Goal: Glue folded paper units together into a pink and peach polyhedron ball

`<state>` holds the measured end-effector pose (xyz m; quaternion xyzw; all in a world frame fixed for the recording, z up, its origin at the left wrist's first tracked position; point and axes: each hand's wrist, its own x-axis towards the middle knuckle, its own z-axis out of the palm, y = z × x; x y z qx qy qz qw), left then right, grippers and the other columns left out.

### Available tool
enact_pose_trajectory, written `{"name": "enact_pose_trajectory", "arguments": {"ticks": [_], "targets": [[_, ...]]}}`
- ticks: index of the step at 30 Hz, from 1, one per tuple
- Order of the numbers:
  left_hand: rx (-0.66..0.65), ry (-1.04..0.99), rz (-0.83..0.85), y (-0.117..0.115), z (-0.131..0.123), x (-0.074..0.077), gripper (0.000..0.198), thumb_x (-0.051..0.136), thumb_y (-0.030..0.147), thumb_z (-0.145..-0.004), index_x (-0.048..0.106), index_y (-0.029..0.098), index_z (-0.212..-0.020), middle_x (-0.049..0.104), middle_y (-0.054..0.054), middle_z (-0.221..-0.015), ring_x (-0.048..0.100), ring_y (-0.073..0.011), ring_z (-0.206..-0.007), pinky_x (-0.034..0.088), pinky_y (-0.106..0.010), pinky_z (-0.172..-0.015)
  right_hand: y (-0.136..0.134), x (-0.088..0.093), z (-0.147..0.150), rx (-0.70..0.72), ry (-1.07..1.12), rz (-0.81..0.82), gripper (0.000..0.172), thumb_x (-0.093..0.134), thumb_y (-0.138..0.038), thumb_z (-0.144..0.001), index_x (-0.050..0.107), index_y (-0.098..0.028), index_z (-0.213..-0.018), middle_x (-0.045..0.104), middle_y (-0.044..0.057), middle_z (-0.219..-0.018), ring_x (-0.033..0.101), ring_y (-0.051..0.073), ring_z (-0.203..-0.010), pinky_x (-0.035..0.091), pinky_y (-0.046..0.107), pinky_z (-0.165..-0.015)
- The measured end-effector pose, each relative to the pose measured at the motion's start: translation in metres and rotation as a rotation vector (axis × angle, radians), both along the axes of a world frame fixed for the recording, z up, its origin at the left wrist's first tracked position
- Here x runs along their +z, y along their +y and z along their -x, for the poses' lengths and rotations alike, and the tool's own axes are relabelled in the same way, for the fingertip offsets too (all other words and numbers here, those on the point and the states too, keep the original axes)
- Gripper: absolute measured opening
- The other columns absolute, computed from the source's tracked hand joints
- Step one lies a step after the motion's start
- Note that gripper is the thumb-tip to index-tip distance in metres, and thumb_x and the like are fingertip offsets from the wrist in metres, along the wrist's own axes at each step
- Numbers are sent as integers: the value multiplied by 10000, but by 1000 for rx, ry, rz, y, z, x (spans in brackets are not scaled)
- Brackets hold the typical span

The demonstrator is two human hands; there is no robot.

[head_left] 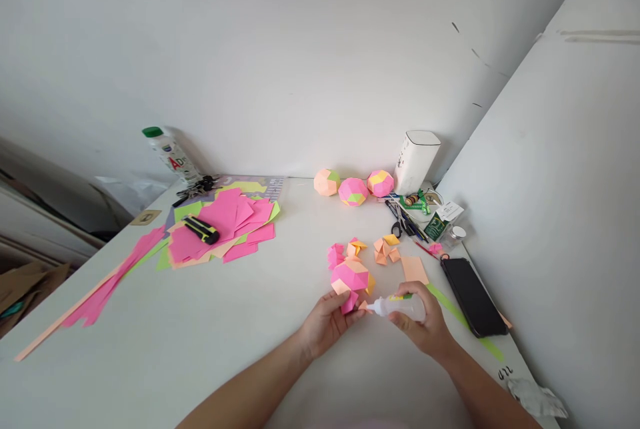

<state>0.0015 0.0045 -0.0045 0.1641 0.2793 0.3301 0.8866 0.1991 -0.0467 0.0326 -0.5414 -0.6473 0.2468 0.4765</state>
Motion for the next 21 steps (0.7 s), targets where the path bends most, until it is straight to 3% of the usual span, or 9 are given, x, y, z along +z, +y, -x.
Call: {"name": "enact_pose_trajectory", "arguments": {"ticks": [8, 21], "targets": [[-11, 4, -25, 1, 0, -3, 153, 646, 243, -796, 680, 95, -814, 655, -73, -810, 632, -160, -801, 495, -279, -824, 1, -2, 2, -33, 34, -15, 259, 632, -451, -768, 526, -231, -853, 583, 9, -750, 577, 173, -661, 491, 263, -605], [-23, 10, -56, 1, 0, 0, 165, 604, 249, -827, 661, 96, -849, 650, -82, -831, 633, -175, -826, 494, -284, -826, 1, 0, 3, -58, 93, 33, 242, 643, -415, -755, 526, -226, -850, 568, 13, -762, 555, 166, -648, 451, 232, -508]]}}
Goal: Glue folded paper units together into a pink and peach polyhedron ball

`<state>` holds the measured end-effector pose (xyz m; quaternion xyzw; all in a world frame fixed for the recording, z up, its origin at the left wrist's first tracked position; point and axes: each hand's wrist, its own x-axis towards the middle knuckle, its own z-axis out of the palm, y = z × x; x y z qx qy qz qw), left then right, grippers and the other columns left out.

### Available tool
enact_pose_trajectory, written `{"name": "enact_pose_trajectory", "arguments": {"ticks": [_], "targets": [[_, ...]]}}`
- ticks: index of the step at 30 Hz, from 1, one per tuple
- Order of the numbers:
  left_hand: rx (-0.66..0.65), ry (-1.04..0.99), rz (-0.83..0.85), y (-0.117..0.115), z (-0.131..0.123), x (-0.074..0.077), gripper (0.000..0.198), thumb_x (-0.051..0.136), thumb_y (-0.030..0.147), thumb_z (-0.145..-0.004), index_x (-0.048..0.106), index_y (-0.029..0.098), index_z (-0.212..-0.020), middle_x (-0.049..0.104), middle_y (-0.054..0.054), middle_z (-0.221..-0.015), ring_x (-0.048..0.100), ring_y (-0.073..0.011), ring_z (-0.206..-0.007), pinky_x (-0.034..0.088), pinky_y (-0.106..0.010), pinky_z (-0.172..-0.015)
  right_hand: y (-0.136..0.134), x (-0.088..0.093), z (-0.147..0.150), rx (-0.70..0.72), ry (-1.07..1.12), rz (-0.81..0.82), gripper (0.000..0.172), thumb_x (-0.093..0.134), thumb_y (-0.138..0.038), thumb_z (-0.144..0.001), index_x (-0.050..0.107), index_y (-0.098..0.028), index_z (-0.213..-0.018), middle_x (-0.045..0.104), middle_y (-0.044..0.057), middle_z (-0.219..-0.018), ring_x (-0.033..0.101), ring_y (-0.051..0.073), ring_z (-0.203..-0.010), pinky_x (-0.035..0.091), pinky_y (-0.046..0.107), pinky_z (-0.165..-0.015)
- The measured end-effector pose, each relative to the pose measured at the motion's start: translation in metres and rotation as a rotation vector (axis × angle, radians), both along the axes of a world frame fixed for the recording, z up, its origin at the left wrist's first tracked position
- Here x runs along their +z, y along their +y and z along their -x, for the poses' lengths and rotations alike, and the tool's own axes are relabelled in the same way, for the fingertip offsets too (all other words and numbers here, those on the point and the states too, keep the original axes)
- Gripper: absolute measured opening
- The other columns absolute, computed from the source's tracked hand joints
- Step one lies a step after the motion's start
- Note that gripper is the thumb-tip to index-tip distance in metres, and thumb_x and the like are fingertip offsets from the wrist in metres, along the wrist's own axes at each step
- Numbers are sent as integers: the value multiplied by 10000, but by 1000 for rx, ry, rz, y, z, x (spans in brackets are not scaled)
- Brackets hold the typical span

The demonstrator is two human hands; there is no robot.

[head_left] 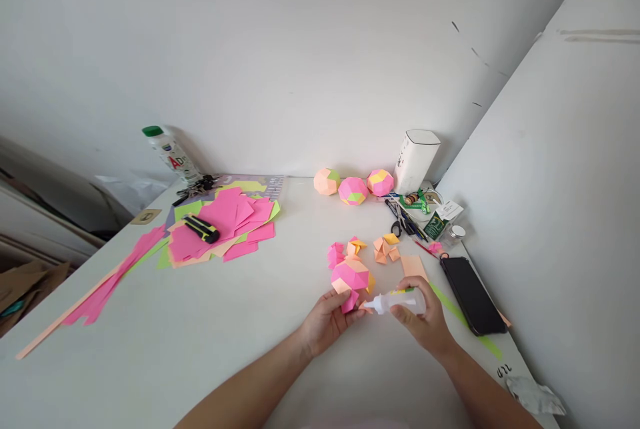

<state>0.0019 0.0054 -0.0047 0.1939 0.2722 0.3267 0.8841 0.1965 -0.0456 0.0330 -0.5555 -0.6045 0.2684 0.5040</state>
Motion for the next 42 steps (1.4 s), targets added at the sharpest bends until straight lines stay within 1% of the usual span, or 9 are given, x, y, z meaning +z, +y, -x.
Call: {"name": "enact_pose_trajectory", "arguments": {"ticks": [4, 9, 13, 16, 20, 22, 24, 32, 42], "targets": [[14, -9, 27, 1, 1, -2, 163, 607, 255, -825, 653, 100, -803, 648, -61, -782, 648, -174, -817, 492, -279, -846, 0, 3, -2, -15, -11, 2, 234, 641, -403, -753, 525, -220, -841, 557, 14, -747, 532, 157, -616, 413, 219, -451], [48, -20, 80, 0, 1, -4, 137, 626, 239, -812, 656, 107, -794, 648, -38, -751, 654, -152, -771, 504, -275, -846, 1, 3, -1, -2, -14, -40, 207, 655, -358, -749, 530, -225, -845, 564, -1, -732, 541, 153, -621, 441, 225, -513], [49, -33, 59, 1, 1, -4, 154, 607, 238, -826, 659, 96, -796, 651, -51, -754, 656, -158, -792, 508, -269, -847, 2, 2, 0, -26, 3, -15, 208, 666, -352, -738, 539, -224, -841, 566, 4, -745, 552, 159, -644, 442, 224, -516], [64, -36, 49, 1, 1, -3, 144, 609, 229, -822, 660, 96, -808, 651, -52, -771, 656, -161, -798, 511, -270, -846, 2, -1, 1, -71, 49, 39, 222, 671, -368, -734, 537, -219, -832, 551, 3, -755, 535, 145, -614, 436, 223, -510], [81, -42, 47, 1, 1, -4, 147, 621, 229, -810, 654, 93, -766, 640, -48, -748, 659, -175, -812, 505, -277, -869, 2, -8, 3, -134, 171, 199, 281, 678, -416, -726, 515, -221, -847, 505, -31, -688, 436, 89, -455, 353, 204, -401], [99, -40, 60, 1, 1, -4, 146, 622, 219, -809, 647, 94, -739, 638, -46, -743, 658, -166, -798, 506, -274, -869, 2, -12, 4, -168, 223, 269, 310, 686, -435, -716, 509, -226, -860, 488, -48, -634, 428, 87, -425, 337, 202, -383], [116, -32, 69, 1, 1, -4, 148, 626, 213, -804, 639, 96, -713, 635, -44, -729, 659, -166, -789, 511, -269, -858, 2, -15, 4, -196, 262, 304, 326, 691, -450, -707, 510, -230, -866, 487, -56, -596, 447, 98, -423, 347, 207, -385], [121, -19, 65, 3, 0, -5, 150, 643, 223, -788, 626, 104, -698, 622, -40, -716, 668, -200, -824, 519, -264, -843, 5, -17, 5, -235, 362, 375, 322, 675, -486, -726, 515, -237, -852, 504, -70, -484, 480, 120, -432, 389, 224, -435], [108, -5, 59, 3, 1, -3, 145, 655, 234, -777, 632, 106, -713, 633, -44, -732, 672, -218, -853, 511, -266, -859, 6, -20, 4, -228, 383, 363, 315, 669, -489, -735, 519, -235, -845, 498, -76, -452, 485, 123, -418, 397, 235, -447]]}}
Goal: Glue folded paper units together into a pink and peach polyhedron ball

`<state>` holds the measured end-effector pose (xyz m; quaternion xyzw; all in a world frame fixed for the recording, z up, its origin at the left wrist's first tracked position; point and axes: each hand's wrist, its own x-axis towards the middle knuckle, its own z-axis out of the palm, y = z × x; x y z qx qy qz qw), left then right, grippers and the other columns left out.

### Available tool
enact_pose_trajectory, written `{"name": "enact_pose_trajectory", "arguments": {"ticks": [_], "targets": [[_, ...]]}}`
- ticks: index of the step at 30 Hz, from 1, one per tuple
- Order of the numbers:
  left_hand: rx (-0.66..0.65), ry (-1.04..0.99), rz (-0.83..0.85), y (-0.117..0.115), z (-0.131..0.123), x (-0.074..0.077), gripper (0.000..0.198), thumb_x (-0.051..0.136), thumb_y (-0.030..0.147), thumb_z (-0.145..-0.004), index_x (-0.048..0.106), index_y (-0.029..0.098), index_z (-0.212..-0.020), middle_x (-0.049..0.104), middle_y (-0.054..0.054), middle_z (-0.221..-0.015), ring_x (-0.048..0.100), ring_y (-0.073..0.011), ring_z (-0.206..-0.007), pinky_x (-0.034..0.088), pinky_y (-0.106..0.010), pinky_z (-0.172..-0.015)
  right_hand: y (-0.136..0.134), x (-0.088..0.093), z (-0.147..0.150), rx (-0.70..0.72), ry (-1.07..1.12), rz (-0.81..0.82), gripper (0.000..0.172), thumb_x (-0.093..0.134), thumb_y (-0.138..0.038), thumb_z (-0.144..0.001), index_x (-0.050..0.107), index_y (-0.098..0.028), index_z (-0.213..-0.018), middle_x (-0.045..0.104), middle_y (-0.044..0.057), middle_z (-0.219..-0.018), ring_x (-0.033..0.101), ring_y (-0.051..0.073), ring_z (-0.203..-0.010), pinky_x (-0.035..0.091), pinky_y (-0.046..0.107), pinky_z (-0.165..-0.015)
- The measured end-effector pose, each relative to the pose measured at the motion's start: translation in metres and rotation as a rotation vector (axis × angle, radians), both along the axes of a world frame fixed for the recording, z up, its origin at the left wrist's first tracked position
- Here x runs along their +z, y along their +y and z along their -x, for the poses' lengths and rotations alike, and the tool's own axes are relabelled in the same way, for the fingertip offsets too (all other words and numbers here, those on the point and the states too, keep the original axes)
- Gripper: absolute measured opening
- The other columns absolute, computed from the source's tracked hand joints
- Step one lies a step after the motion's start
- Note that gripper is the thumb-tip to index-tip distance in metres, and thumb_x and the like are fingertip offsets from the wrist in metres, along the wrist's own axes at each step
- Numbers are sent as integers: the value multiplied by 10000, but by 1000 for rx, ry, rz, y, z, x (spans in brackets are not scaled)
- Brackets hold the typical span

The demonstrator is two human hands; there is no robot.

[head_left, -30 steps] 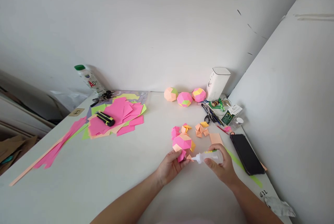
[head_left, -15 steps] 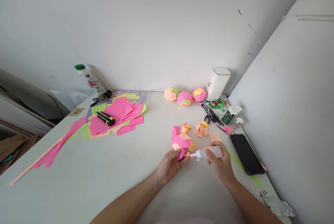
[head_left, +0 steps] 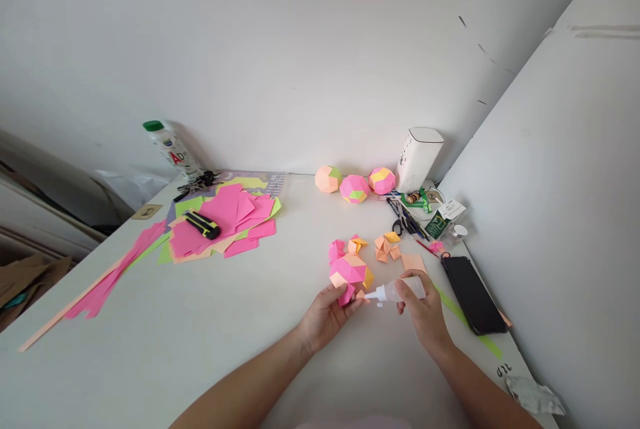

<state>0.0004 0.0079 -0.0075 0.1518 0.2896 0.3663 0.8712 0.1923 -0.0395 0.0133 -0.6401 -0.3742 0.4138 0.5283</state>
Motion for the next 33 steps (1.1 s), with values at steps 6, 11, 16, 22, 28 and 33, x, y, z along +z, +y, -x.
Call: {"name": "enact_pose_trajectory", "arguments": {"ticks": [6, 11, 16, 22, 28, 33], "targets": [[-5, 1, 5, -1, -1, 2, 138, 656, 231, -774, 635, 104, -723, 644, -53, -747, 672, -213, -860, 513, -259, -849, 1, 1, 2, 0, 18, 4, 315, 666, -492, -740, 517, -231, -837, 504, -73, -440, 487, 127, -417, 391, 237, -454], [8, 4, 20, -1, -2, 2, 121, 644, 217, -786, 633, 105, -741, 645, -51, -746, 670, -176, -797, 518, -256, -839, 2, 0, 3, 1, 68, 5, 317, 674, -488, -734, 523, -223, -818, 509, -67, -487, 480, 120, -411, 391, 240, -456], [9, 15, 18, -1, -2, 2, 129, 648, 224, -785, 631, 103, -743, 640, -56, -746, 671, -195, -830, 519, -254, -832, 3, -2, 5, 33, 94, -7, 292, 640, -483, -769, 536, -212, -802, 494, -69, -441, 450, 112, -400, 371, 225, -445], [11, -1, 24, -1, -2, 3, 101, 626, 201, -801, 646, 105, -826, 654, -58, -816, 655, -169, -812, 524, -270, -832, 3, -6, 8, 60, 170, 34, 313, 651, -489, -756, 544, -199, -806, 461, -81, -424, 439, 101, -397, 360, 212, -429], [6, 6, 57, -1, 0, -2, 101, 621, 199, -806, 640, 105, -776, 636, -46, -710, 623, -128, -702, 533, -246, -737, 6, -5, 3, 61, 301, -9, 304, 645, -483, -768, 546, -196, -779, 353, -105, -442, 429, 101, -404, 366, 221, -432], [-4, -2, 72, 0, 1, -4, 115, 624, 215, -807, 644, 105, -832, 656, -67, -804, 623, -130, -736, 528, -238, -714, 7, 0, -2, 15, 334, -23, 305, 652, -476, -767, 523, -202, -724, 346, -102, -441, 401, 98, -395, 345, 220, -418]]}}
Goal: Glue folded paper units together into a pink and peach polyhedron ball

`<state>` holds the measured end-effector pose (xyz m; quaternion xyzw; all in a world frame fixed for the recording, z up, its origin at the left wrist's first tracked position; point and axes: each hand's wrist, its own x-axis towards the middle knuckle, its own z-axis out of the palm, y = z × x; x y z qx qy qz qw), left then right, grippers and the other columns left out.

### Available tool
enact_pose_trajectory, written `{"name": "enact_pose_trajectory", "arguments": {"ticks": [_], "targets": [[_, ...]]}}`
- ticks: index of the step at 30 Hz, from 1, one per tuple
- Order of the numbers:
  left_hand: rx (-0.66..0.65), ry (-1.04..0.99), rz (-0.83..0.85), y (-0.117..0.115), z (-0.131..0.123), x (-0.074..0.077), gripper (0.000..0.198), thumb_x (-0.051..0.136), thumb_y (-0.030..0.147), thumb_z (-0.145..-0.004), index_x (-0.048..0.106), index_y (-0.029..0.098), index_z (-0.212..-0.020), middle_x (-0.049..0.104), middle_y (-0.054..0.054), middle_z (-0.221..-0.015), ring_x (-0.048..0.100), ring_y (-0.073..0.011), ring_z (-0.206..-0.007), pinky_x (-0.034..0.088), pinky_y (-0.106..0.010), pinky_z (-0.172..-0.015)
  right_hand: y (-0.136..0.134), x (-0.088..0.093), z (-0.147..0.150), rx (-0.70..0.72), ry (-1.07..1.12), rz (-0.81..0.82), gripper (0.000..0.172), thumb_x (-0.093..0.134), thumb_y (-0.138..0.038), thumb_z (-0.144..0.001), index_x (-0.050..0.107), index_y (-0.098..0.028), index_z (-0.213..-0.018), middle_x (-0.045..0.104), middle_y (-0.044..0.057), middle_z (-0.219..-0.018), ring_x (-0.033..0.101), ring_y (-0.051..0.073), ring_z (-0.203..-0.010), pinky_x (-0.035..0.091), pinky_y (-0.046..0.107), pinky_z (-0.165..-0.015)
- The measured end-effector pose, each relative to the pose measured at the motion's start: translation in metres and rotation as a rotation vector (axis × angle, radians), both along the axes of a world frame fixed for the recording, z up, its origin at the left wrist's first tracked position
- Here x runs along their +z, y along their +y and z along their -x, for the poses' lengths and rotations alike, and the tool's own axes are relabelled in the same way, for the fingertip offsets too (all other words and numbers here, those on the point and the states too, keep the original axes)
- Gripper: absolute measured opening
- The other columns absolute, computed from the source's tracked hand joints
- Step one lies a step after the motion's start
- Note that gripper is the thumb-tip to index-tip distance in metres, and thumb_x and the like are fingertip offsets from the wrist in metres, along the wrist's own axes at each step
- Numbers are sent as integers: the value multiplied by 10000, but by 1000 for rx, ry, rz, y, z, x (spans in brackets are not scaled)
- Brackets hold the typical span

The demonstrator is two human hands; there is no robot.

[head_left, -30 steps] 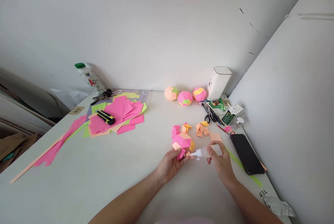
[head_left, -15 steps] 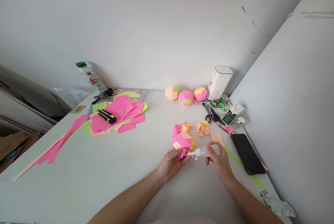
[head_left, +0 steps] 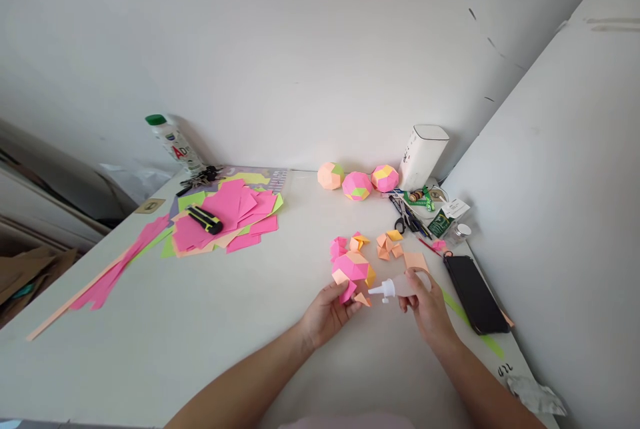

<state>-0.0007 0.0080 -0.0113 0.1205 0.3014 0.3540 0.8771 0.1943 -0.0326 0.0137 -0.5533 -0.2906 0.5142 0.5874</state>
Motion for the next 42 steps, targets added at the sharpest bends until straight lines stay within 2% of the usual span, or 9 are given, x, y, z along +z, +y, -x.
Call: {"name": "enact_pose_trajectory", "arguments": {"ticks": [5, 9, 17, 25, 35, 42], "targets": [[-14, 7, 1, 0, 0, 3, 119, 625, 225, -804, 637, 106, -796, 639, -46, -749, 608, -111, -657, 512, -211, -620, -2, 1, 1, 15, -53, -2, 273, 650, -449, -776, 533, -203, -759, 358, -99, -428, 394, 102, -403, 351, 227, -430], [-22, 1, -12, -1, 0, 4, 145, 649, 237, -782, 623, 108, -719, 599, -26, -658, 579, -97, -596, 498, -204, -590, -4, 2, 2, 38, -107, -27, 283, 661, -451, -757, 528, -204, -784, 460, -67, -492, 443, 106, -416, 374, 237, -437], [-32, -3, -41, -1, 0, 4, 147, 635, 244, -793, 626, 109, -736, 586, -21, -638, 578, -102, -605, 496, -212, -606, -11, 9, 3, 120, -247, -59, 291, 670, -460, -730, 524, -227, -827, 521, -46, -579, 499, 121, -481, 433, 241, -470], [-42, -5, -47, -1, 0, 2, 142, 638, 255, -792, 621, 120, -750, 592, -22, -647, 580, -109, -610, 497, -232, -634, -14, 16, 3, 83, -494, -185, 221, 658, -405, -730, 541, -221, -771, 514, -9, -720, 485, 124, -530, 415, 235, -462], [-52, 7, -57, -1, 0, 3, 160, 610, 256, -813, 630, 111, -748, 618, -38, -662, 580, -106, -602, 497, -226, -636, -15, 16, 3, 111, -510, -203, 183, 652, -370, -739, 539, -231, -774, 519, -9, -706, 482, 137, -547, 405, 235, -465], [-38, 7, -28, 0, 0, 3, 138, 600, 237, -821, 632, 112, -772, 600, -28, -661, 579, -105, -626, 496, -224, -640, -14, 15, 2, 64, -472, -189, 188, 657, -378, -745, 545, -231, -778, 505, -15, -727, 476, 123, -547, 412, 227, -471]]}}
